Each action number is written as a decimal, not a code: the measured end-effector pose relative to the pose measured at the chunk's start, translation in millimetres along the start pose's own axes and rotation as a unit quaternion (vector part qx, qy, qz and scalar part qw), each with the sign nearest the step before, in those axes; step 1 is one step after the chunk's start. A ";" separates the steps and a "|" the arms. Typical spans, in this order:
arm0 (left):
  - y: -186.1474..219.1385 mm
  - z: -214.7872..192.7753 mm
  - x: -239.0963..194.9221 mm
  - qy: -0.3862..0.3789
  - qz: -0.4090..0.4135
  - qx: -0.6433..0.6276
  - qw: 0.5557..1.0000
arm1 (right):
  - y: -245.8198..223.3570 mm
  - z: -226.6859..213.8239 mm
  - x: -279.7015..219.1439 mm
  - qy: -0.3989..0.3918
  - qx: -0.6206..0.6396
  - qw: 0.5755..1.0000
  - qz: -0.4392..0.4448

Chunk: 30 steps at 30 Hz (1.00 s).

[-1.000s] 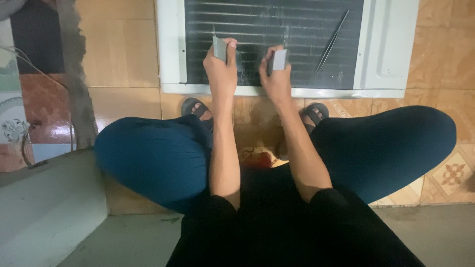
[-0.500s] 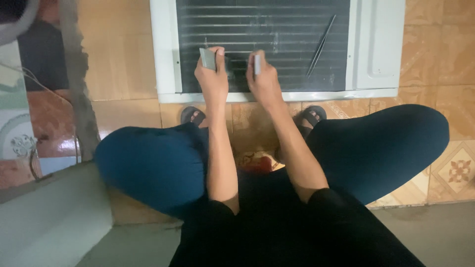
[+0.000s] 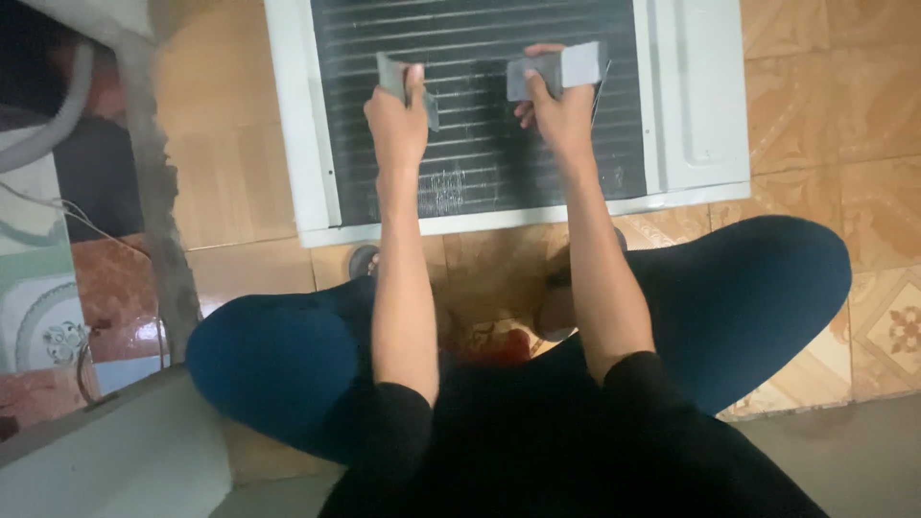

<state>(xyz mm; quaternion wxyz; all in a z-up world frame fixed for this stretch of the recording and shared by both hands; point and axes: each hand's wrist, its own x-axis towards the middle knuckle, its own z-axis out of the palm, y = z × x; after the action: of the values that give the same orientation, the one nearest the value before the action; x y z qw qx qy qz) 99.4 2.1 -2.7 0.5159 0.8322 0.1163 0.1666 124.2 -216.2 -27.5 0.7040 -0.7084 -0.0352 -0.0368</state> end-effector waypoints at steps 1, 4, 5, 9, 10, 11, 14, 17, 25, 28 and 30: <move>-1.1 0.7 7.8 0.002 0.002 -0.001 1.000 | 1.6 2.3 7.1 -0.001 0.000 1.000 -0.003; -2.4 -0.4 30.3 -0.019 -0.007 0.022 1.000 | 7.9 10.5 30.0 -0.048 0.013 0.999 -0.019; -2.6 -3.8 34.6 -0.029 -0.007 -0.009 0.999 | 12.3 14.6 35.3 -0.081 0.031 0.996 -0.015; -15.2 -1.8 40.6 0.003 0.019 -0.034 0.999 | 19.1 29.2 46.2 -0.144 0.057 0.987 0.039; -17.2 -0.5 39.0 0.005 0.020 -0.034 0.999 | 18.8 33.3 46.5 -0.146 0.057 0.987 0.037; -19.5 0.7 37.5 -0.005 0.002 -0.061 0.998 | 18.6 37.5 46.7 -0.153 0.053 0.986 0.030; -24.3 4.5 33.0 0.000 -0.008 -0.090 0.996 | 19.5 48.0 47.8 -0.155 0.025 0.988 -0.001; -28.1 5.8 31.7 0.017 -0.001 -0.085 0.996 | 21.1 55.5 51.8 -0.138 0.006 0.990 -0.012; -30.1 6.7 31.2 0.043 -0.013 -0.093 0.995 | 25.6 71.0 66.1 -0.136 -0.036 0.989 -0.049; -27.8 6.8 32.8 0.053 -0.032 -0.092 0.994 | 23.7 75.5 72.2 -0.137 -0.041 0.988 -0.059; -32.1 7.3 32.9 0.061 -0.015 -0.080 0.995 | 22.5 78.7 74.1 -0.149 -0.081 0.983 -0.069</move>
<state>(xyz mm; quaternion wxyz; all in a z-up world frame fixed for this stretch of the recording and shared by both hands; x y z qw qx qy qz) 131.8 22.2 -29.3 0.5755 0.7746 0.1459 0.2180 200.4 -137.8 -42.9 0.6267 -0.7568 -0.1848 0.0178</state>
